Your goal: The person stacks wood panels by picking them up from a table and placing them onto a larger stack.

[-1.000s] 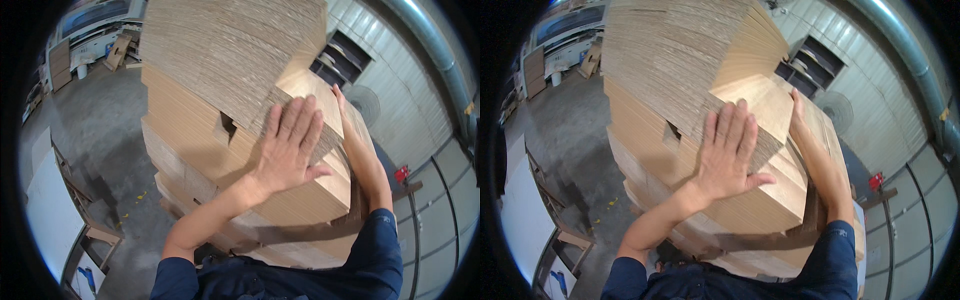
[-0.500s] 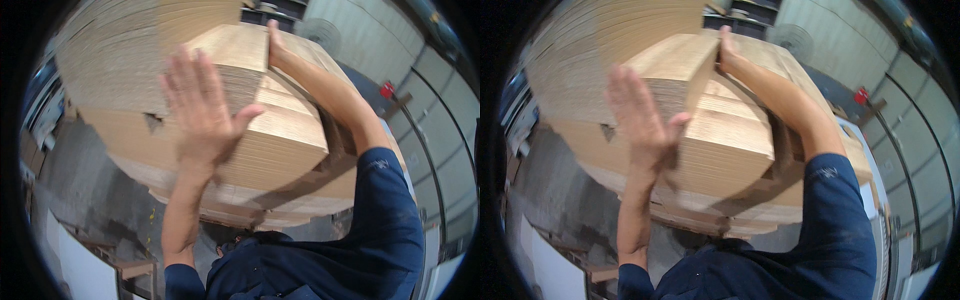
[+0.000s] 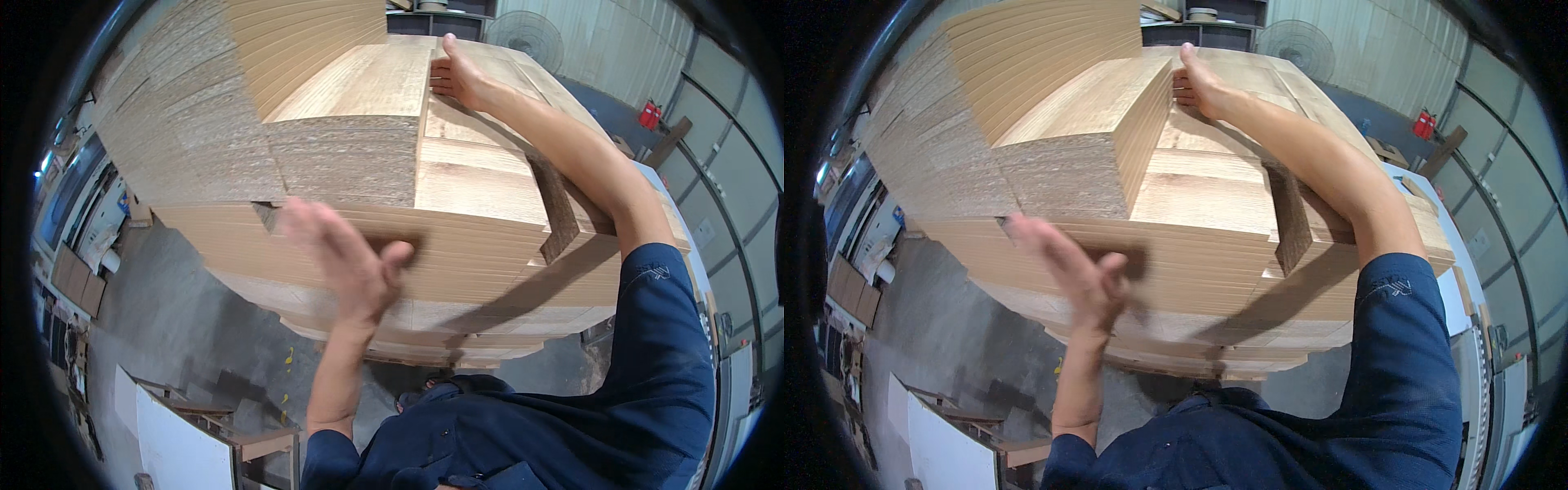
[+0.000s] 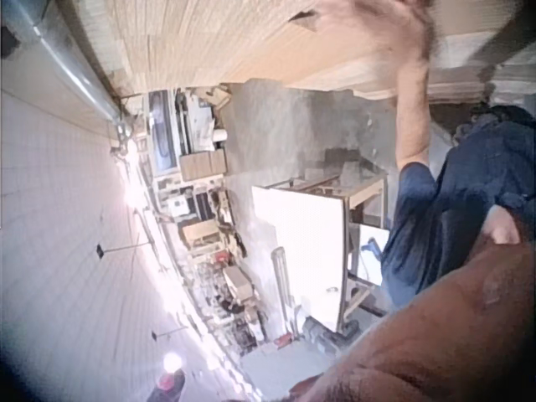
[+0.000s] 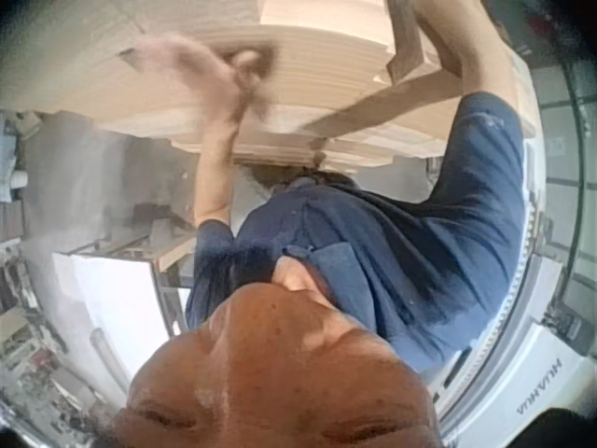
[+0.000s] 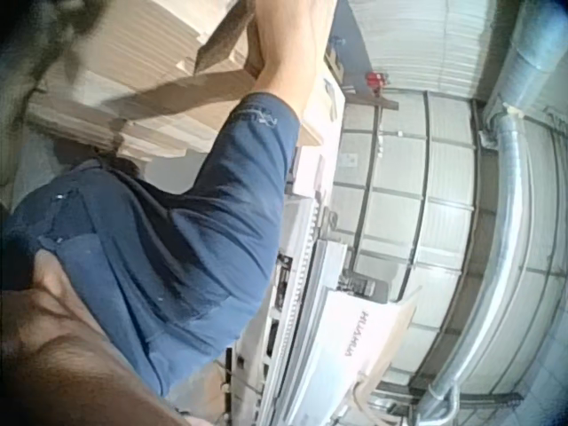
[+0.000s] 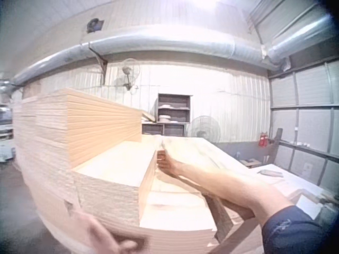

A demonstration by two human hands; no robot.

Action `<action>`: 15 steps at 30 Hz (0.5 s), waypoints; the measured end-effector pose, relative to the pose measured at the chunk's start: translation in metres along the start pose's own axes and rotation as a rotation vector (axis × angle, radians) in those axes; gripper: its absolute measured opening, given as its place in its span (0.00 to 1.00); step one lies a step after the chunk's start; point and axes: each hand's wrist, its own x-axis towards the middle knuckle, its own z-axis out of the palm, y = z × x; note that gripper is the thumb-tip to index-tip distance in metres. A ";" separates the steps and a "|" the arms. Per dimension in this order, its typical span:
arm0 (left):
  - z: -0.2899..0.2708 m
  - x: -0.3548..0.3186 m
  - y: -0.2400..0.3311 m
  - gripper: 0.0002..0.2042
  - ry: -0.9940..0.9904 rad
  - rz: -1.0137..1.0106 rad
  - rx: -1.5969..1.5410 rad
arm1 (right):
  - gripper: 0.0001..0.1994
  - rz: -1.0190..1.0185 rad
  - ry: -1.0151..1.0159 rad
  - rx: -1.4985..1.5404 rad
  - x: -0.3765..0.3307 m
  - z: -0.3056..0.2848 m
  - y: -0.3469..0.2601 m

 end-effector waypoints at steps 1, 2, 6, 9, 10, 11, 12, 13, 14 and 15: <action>0.002 -0.009 0.006 0.47 -0.058 0.050 0.028 | 0.50 -0.003 0.013 0.015 0.003 -0.002 0.001; 0.005 -0.013 0.009 0.47 -0.092 0.040 0.046 | 0.50 -0.006 0.026 0.025 0.012 -0.005 0.004; 0.007 -0.013 0.014 0.44 -0.142 0.023 0.093 | 0.51 -0.005 0.016 -0.002 0.030 -0.009 0.010; 0.007 -0.013 0.011 0.45 -0.110 0.044 0.119 | 0.53 -0.005 -0.001 -0.031 0.037 -0.006 0.012; 0.009 -0.014 0.009 0.45 -0.099 0.052 0.127 | 0.53 0.000 -0.002 -0.022 0.039 -0.006 0.014; 0.010 -0.014 0.011 0.45 -0.104 0.049 0.126 | 0.53 0.001 0.003 -0.014 0.043 -0.012 0.015; 0.012 -0.014 0.015 0.45 -0.109 0.047 0.124 | 0.53 0.017 0.035 -0.014 0.045 -0.018 0.015; 0.005 -0.014 0.009 0.46 -0.115 0.042 0.162 | 0.53 0.019 -0.004 -0.011 0.038 0.001 0.013; 0.007 -0.013 0.011 0.46 -0.111 0.039 0.152 | 0.53 0.015 -0.002 -0.011 0.039 -0.006 0.013; 0.010 -0.014 0.013 0.46 -0.107 0.037 0.141 | 0.53 0.011 0.002 -0.010 0.042 -0.010 0.013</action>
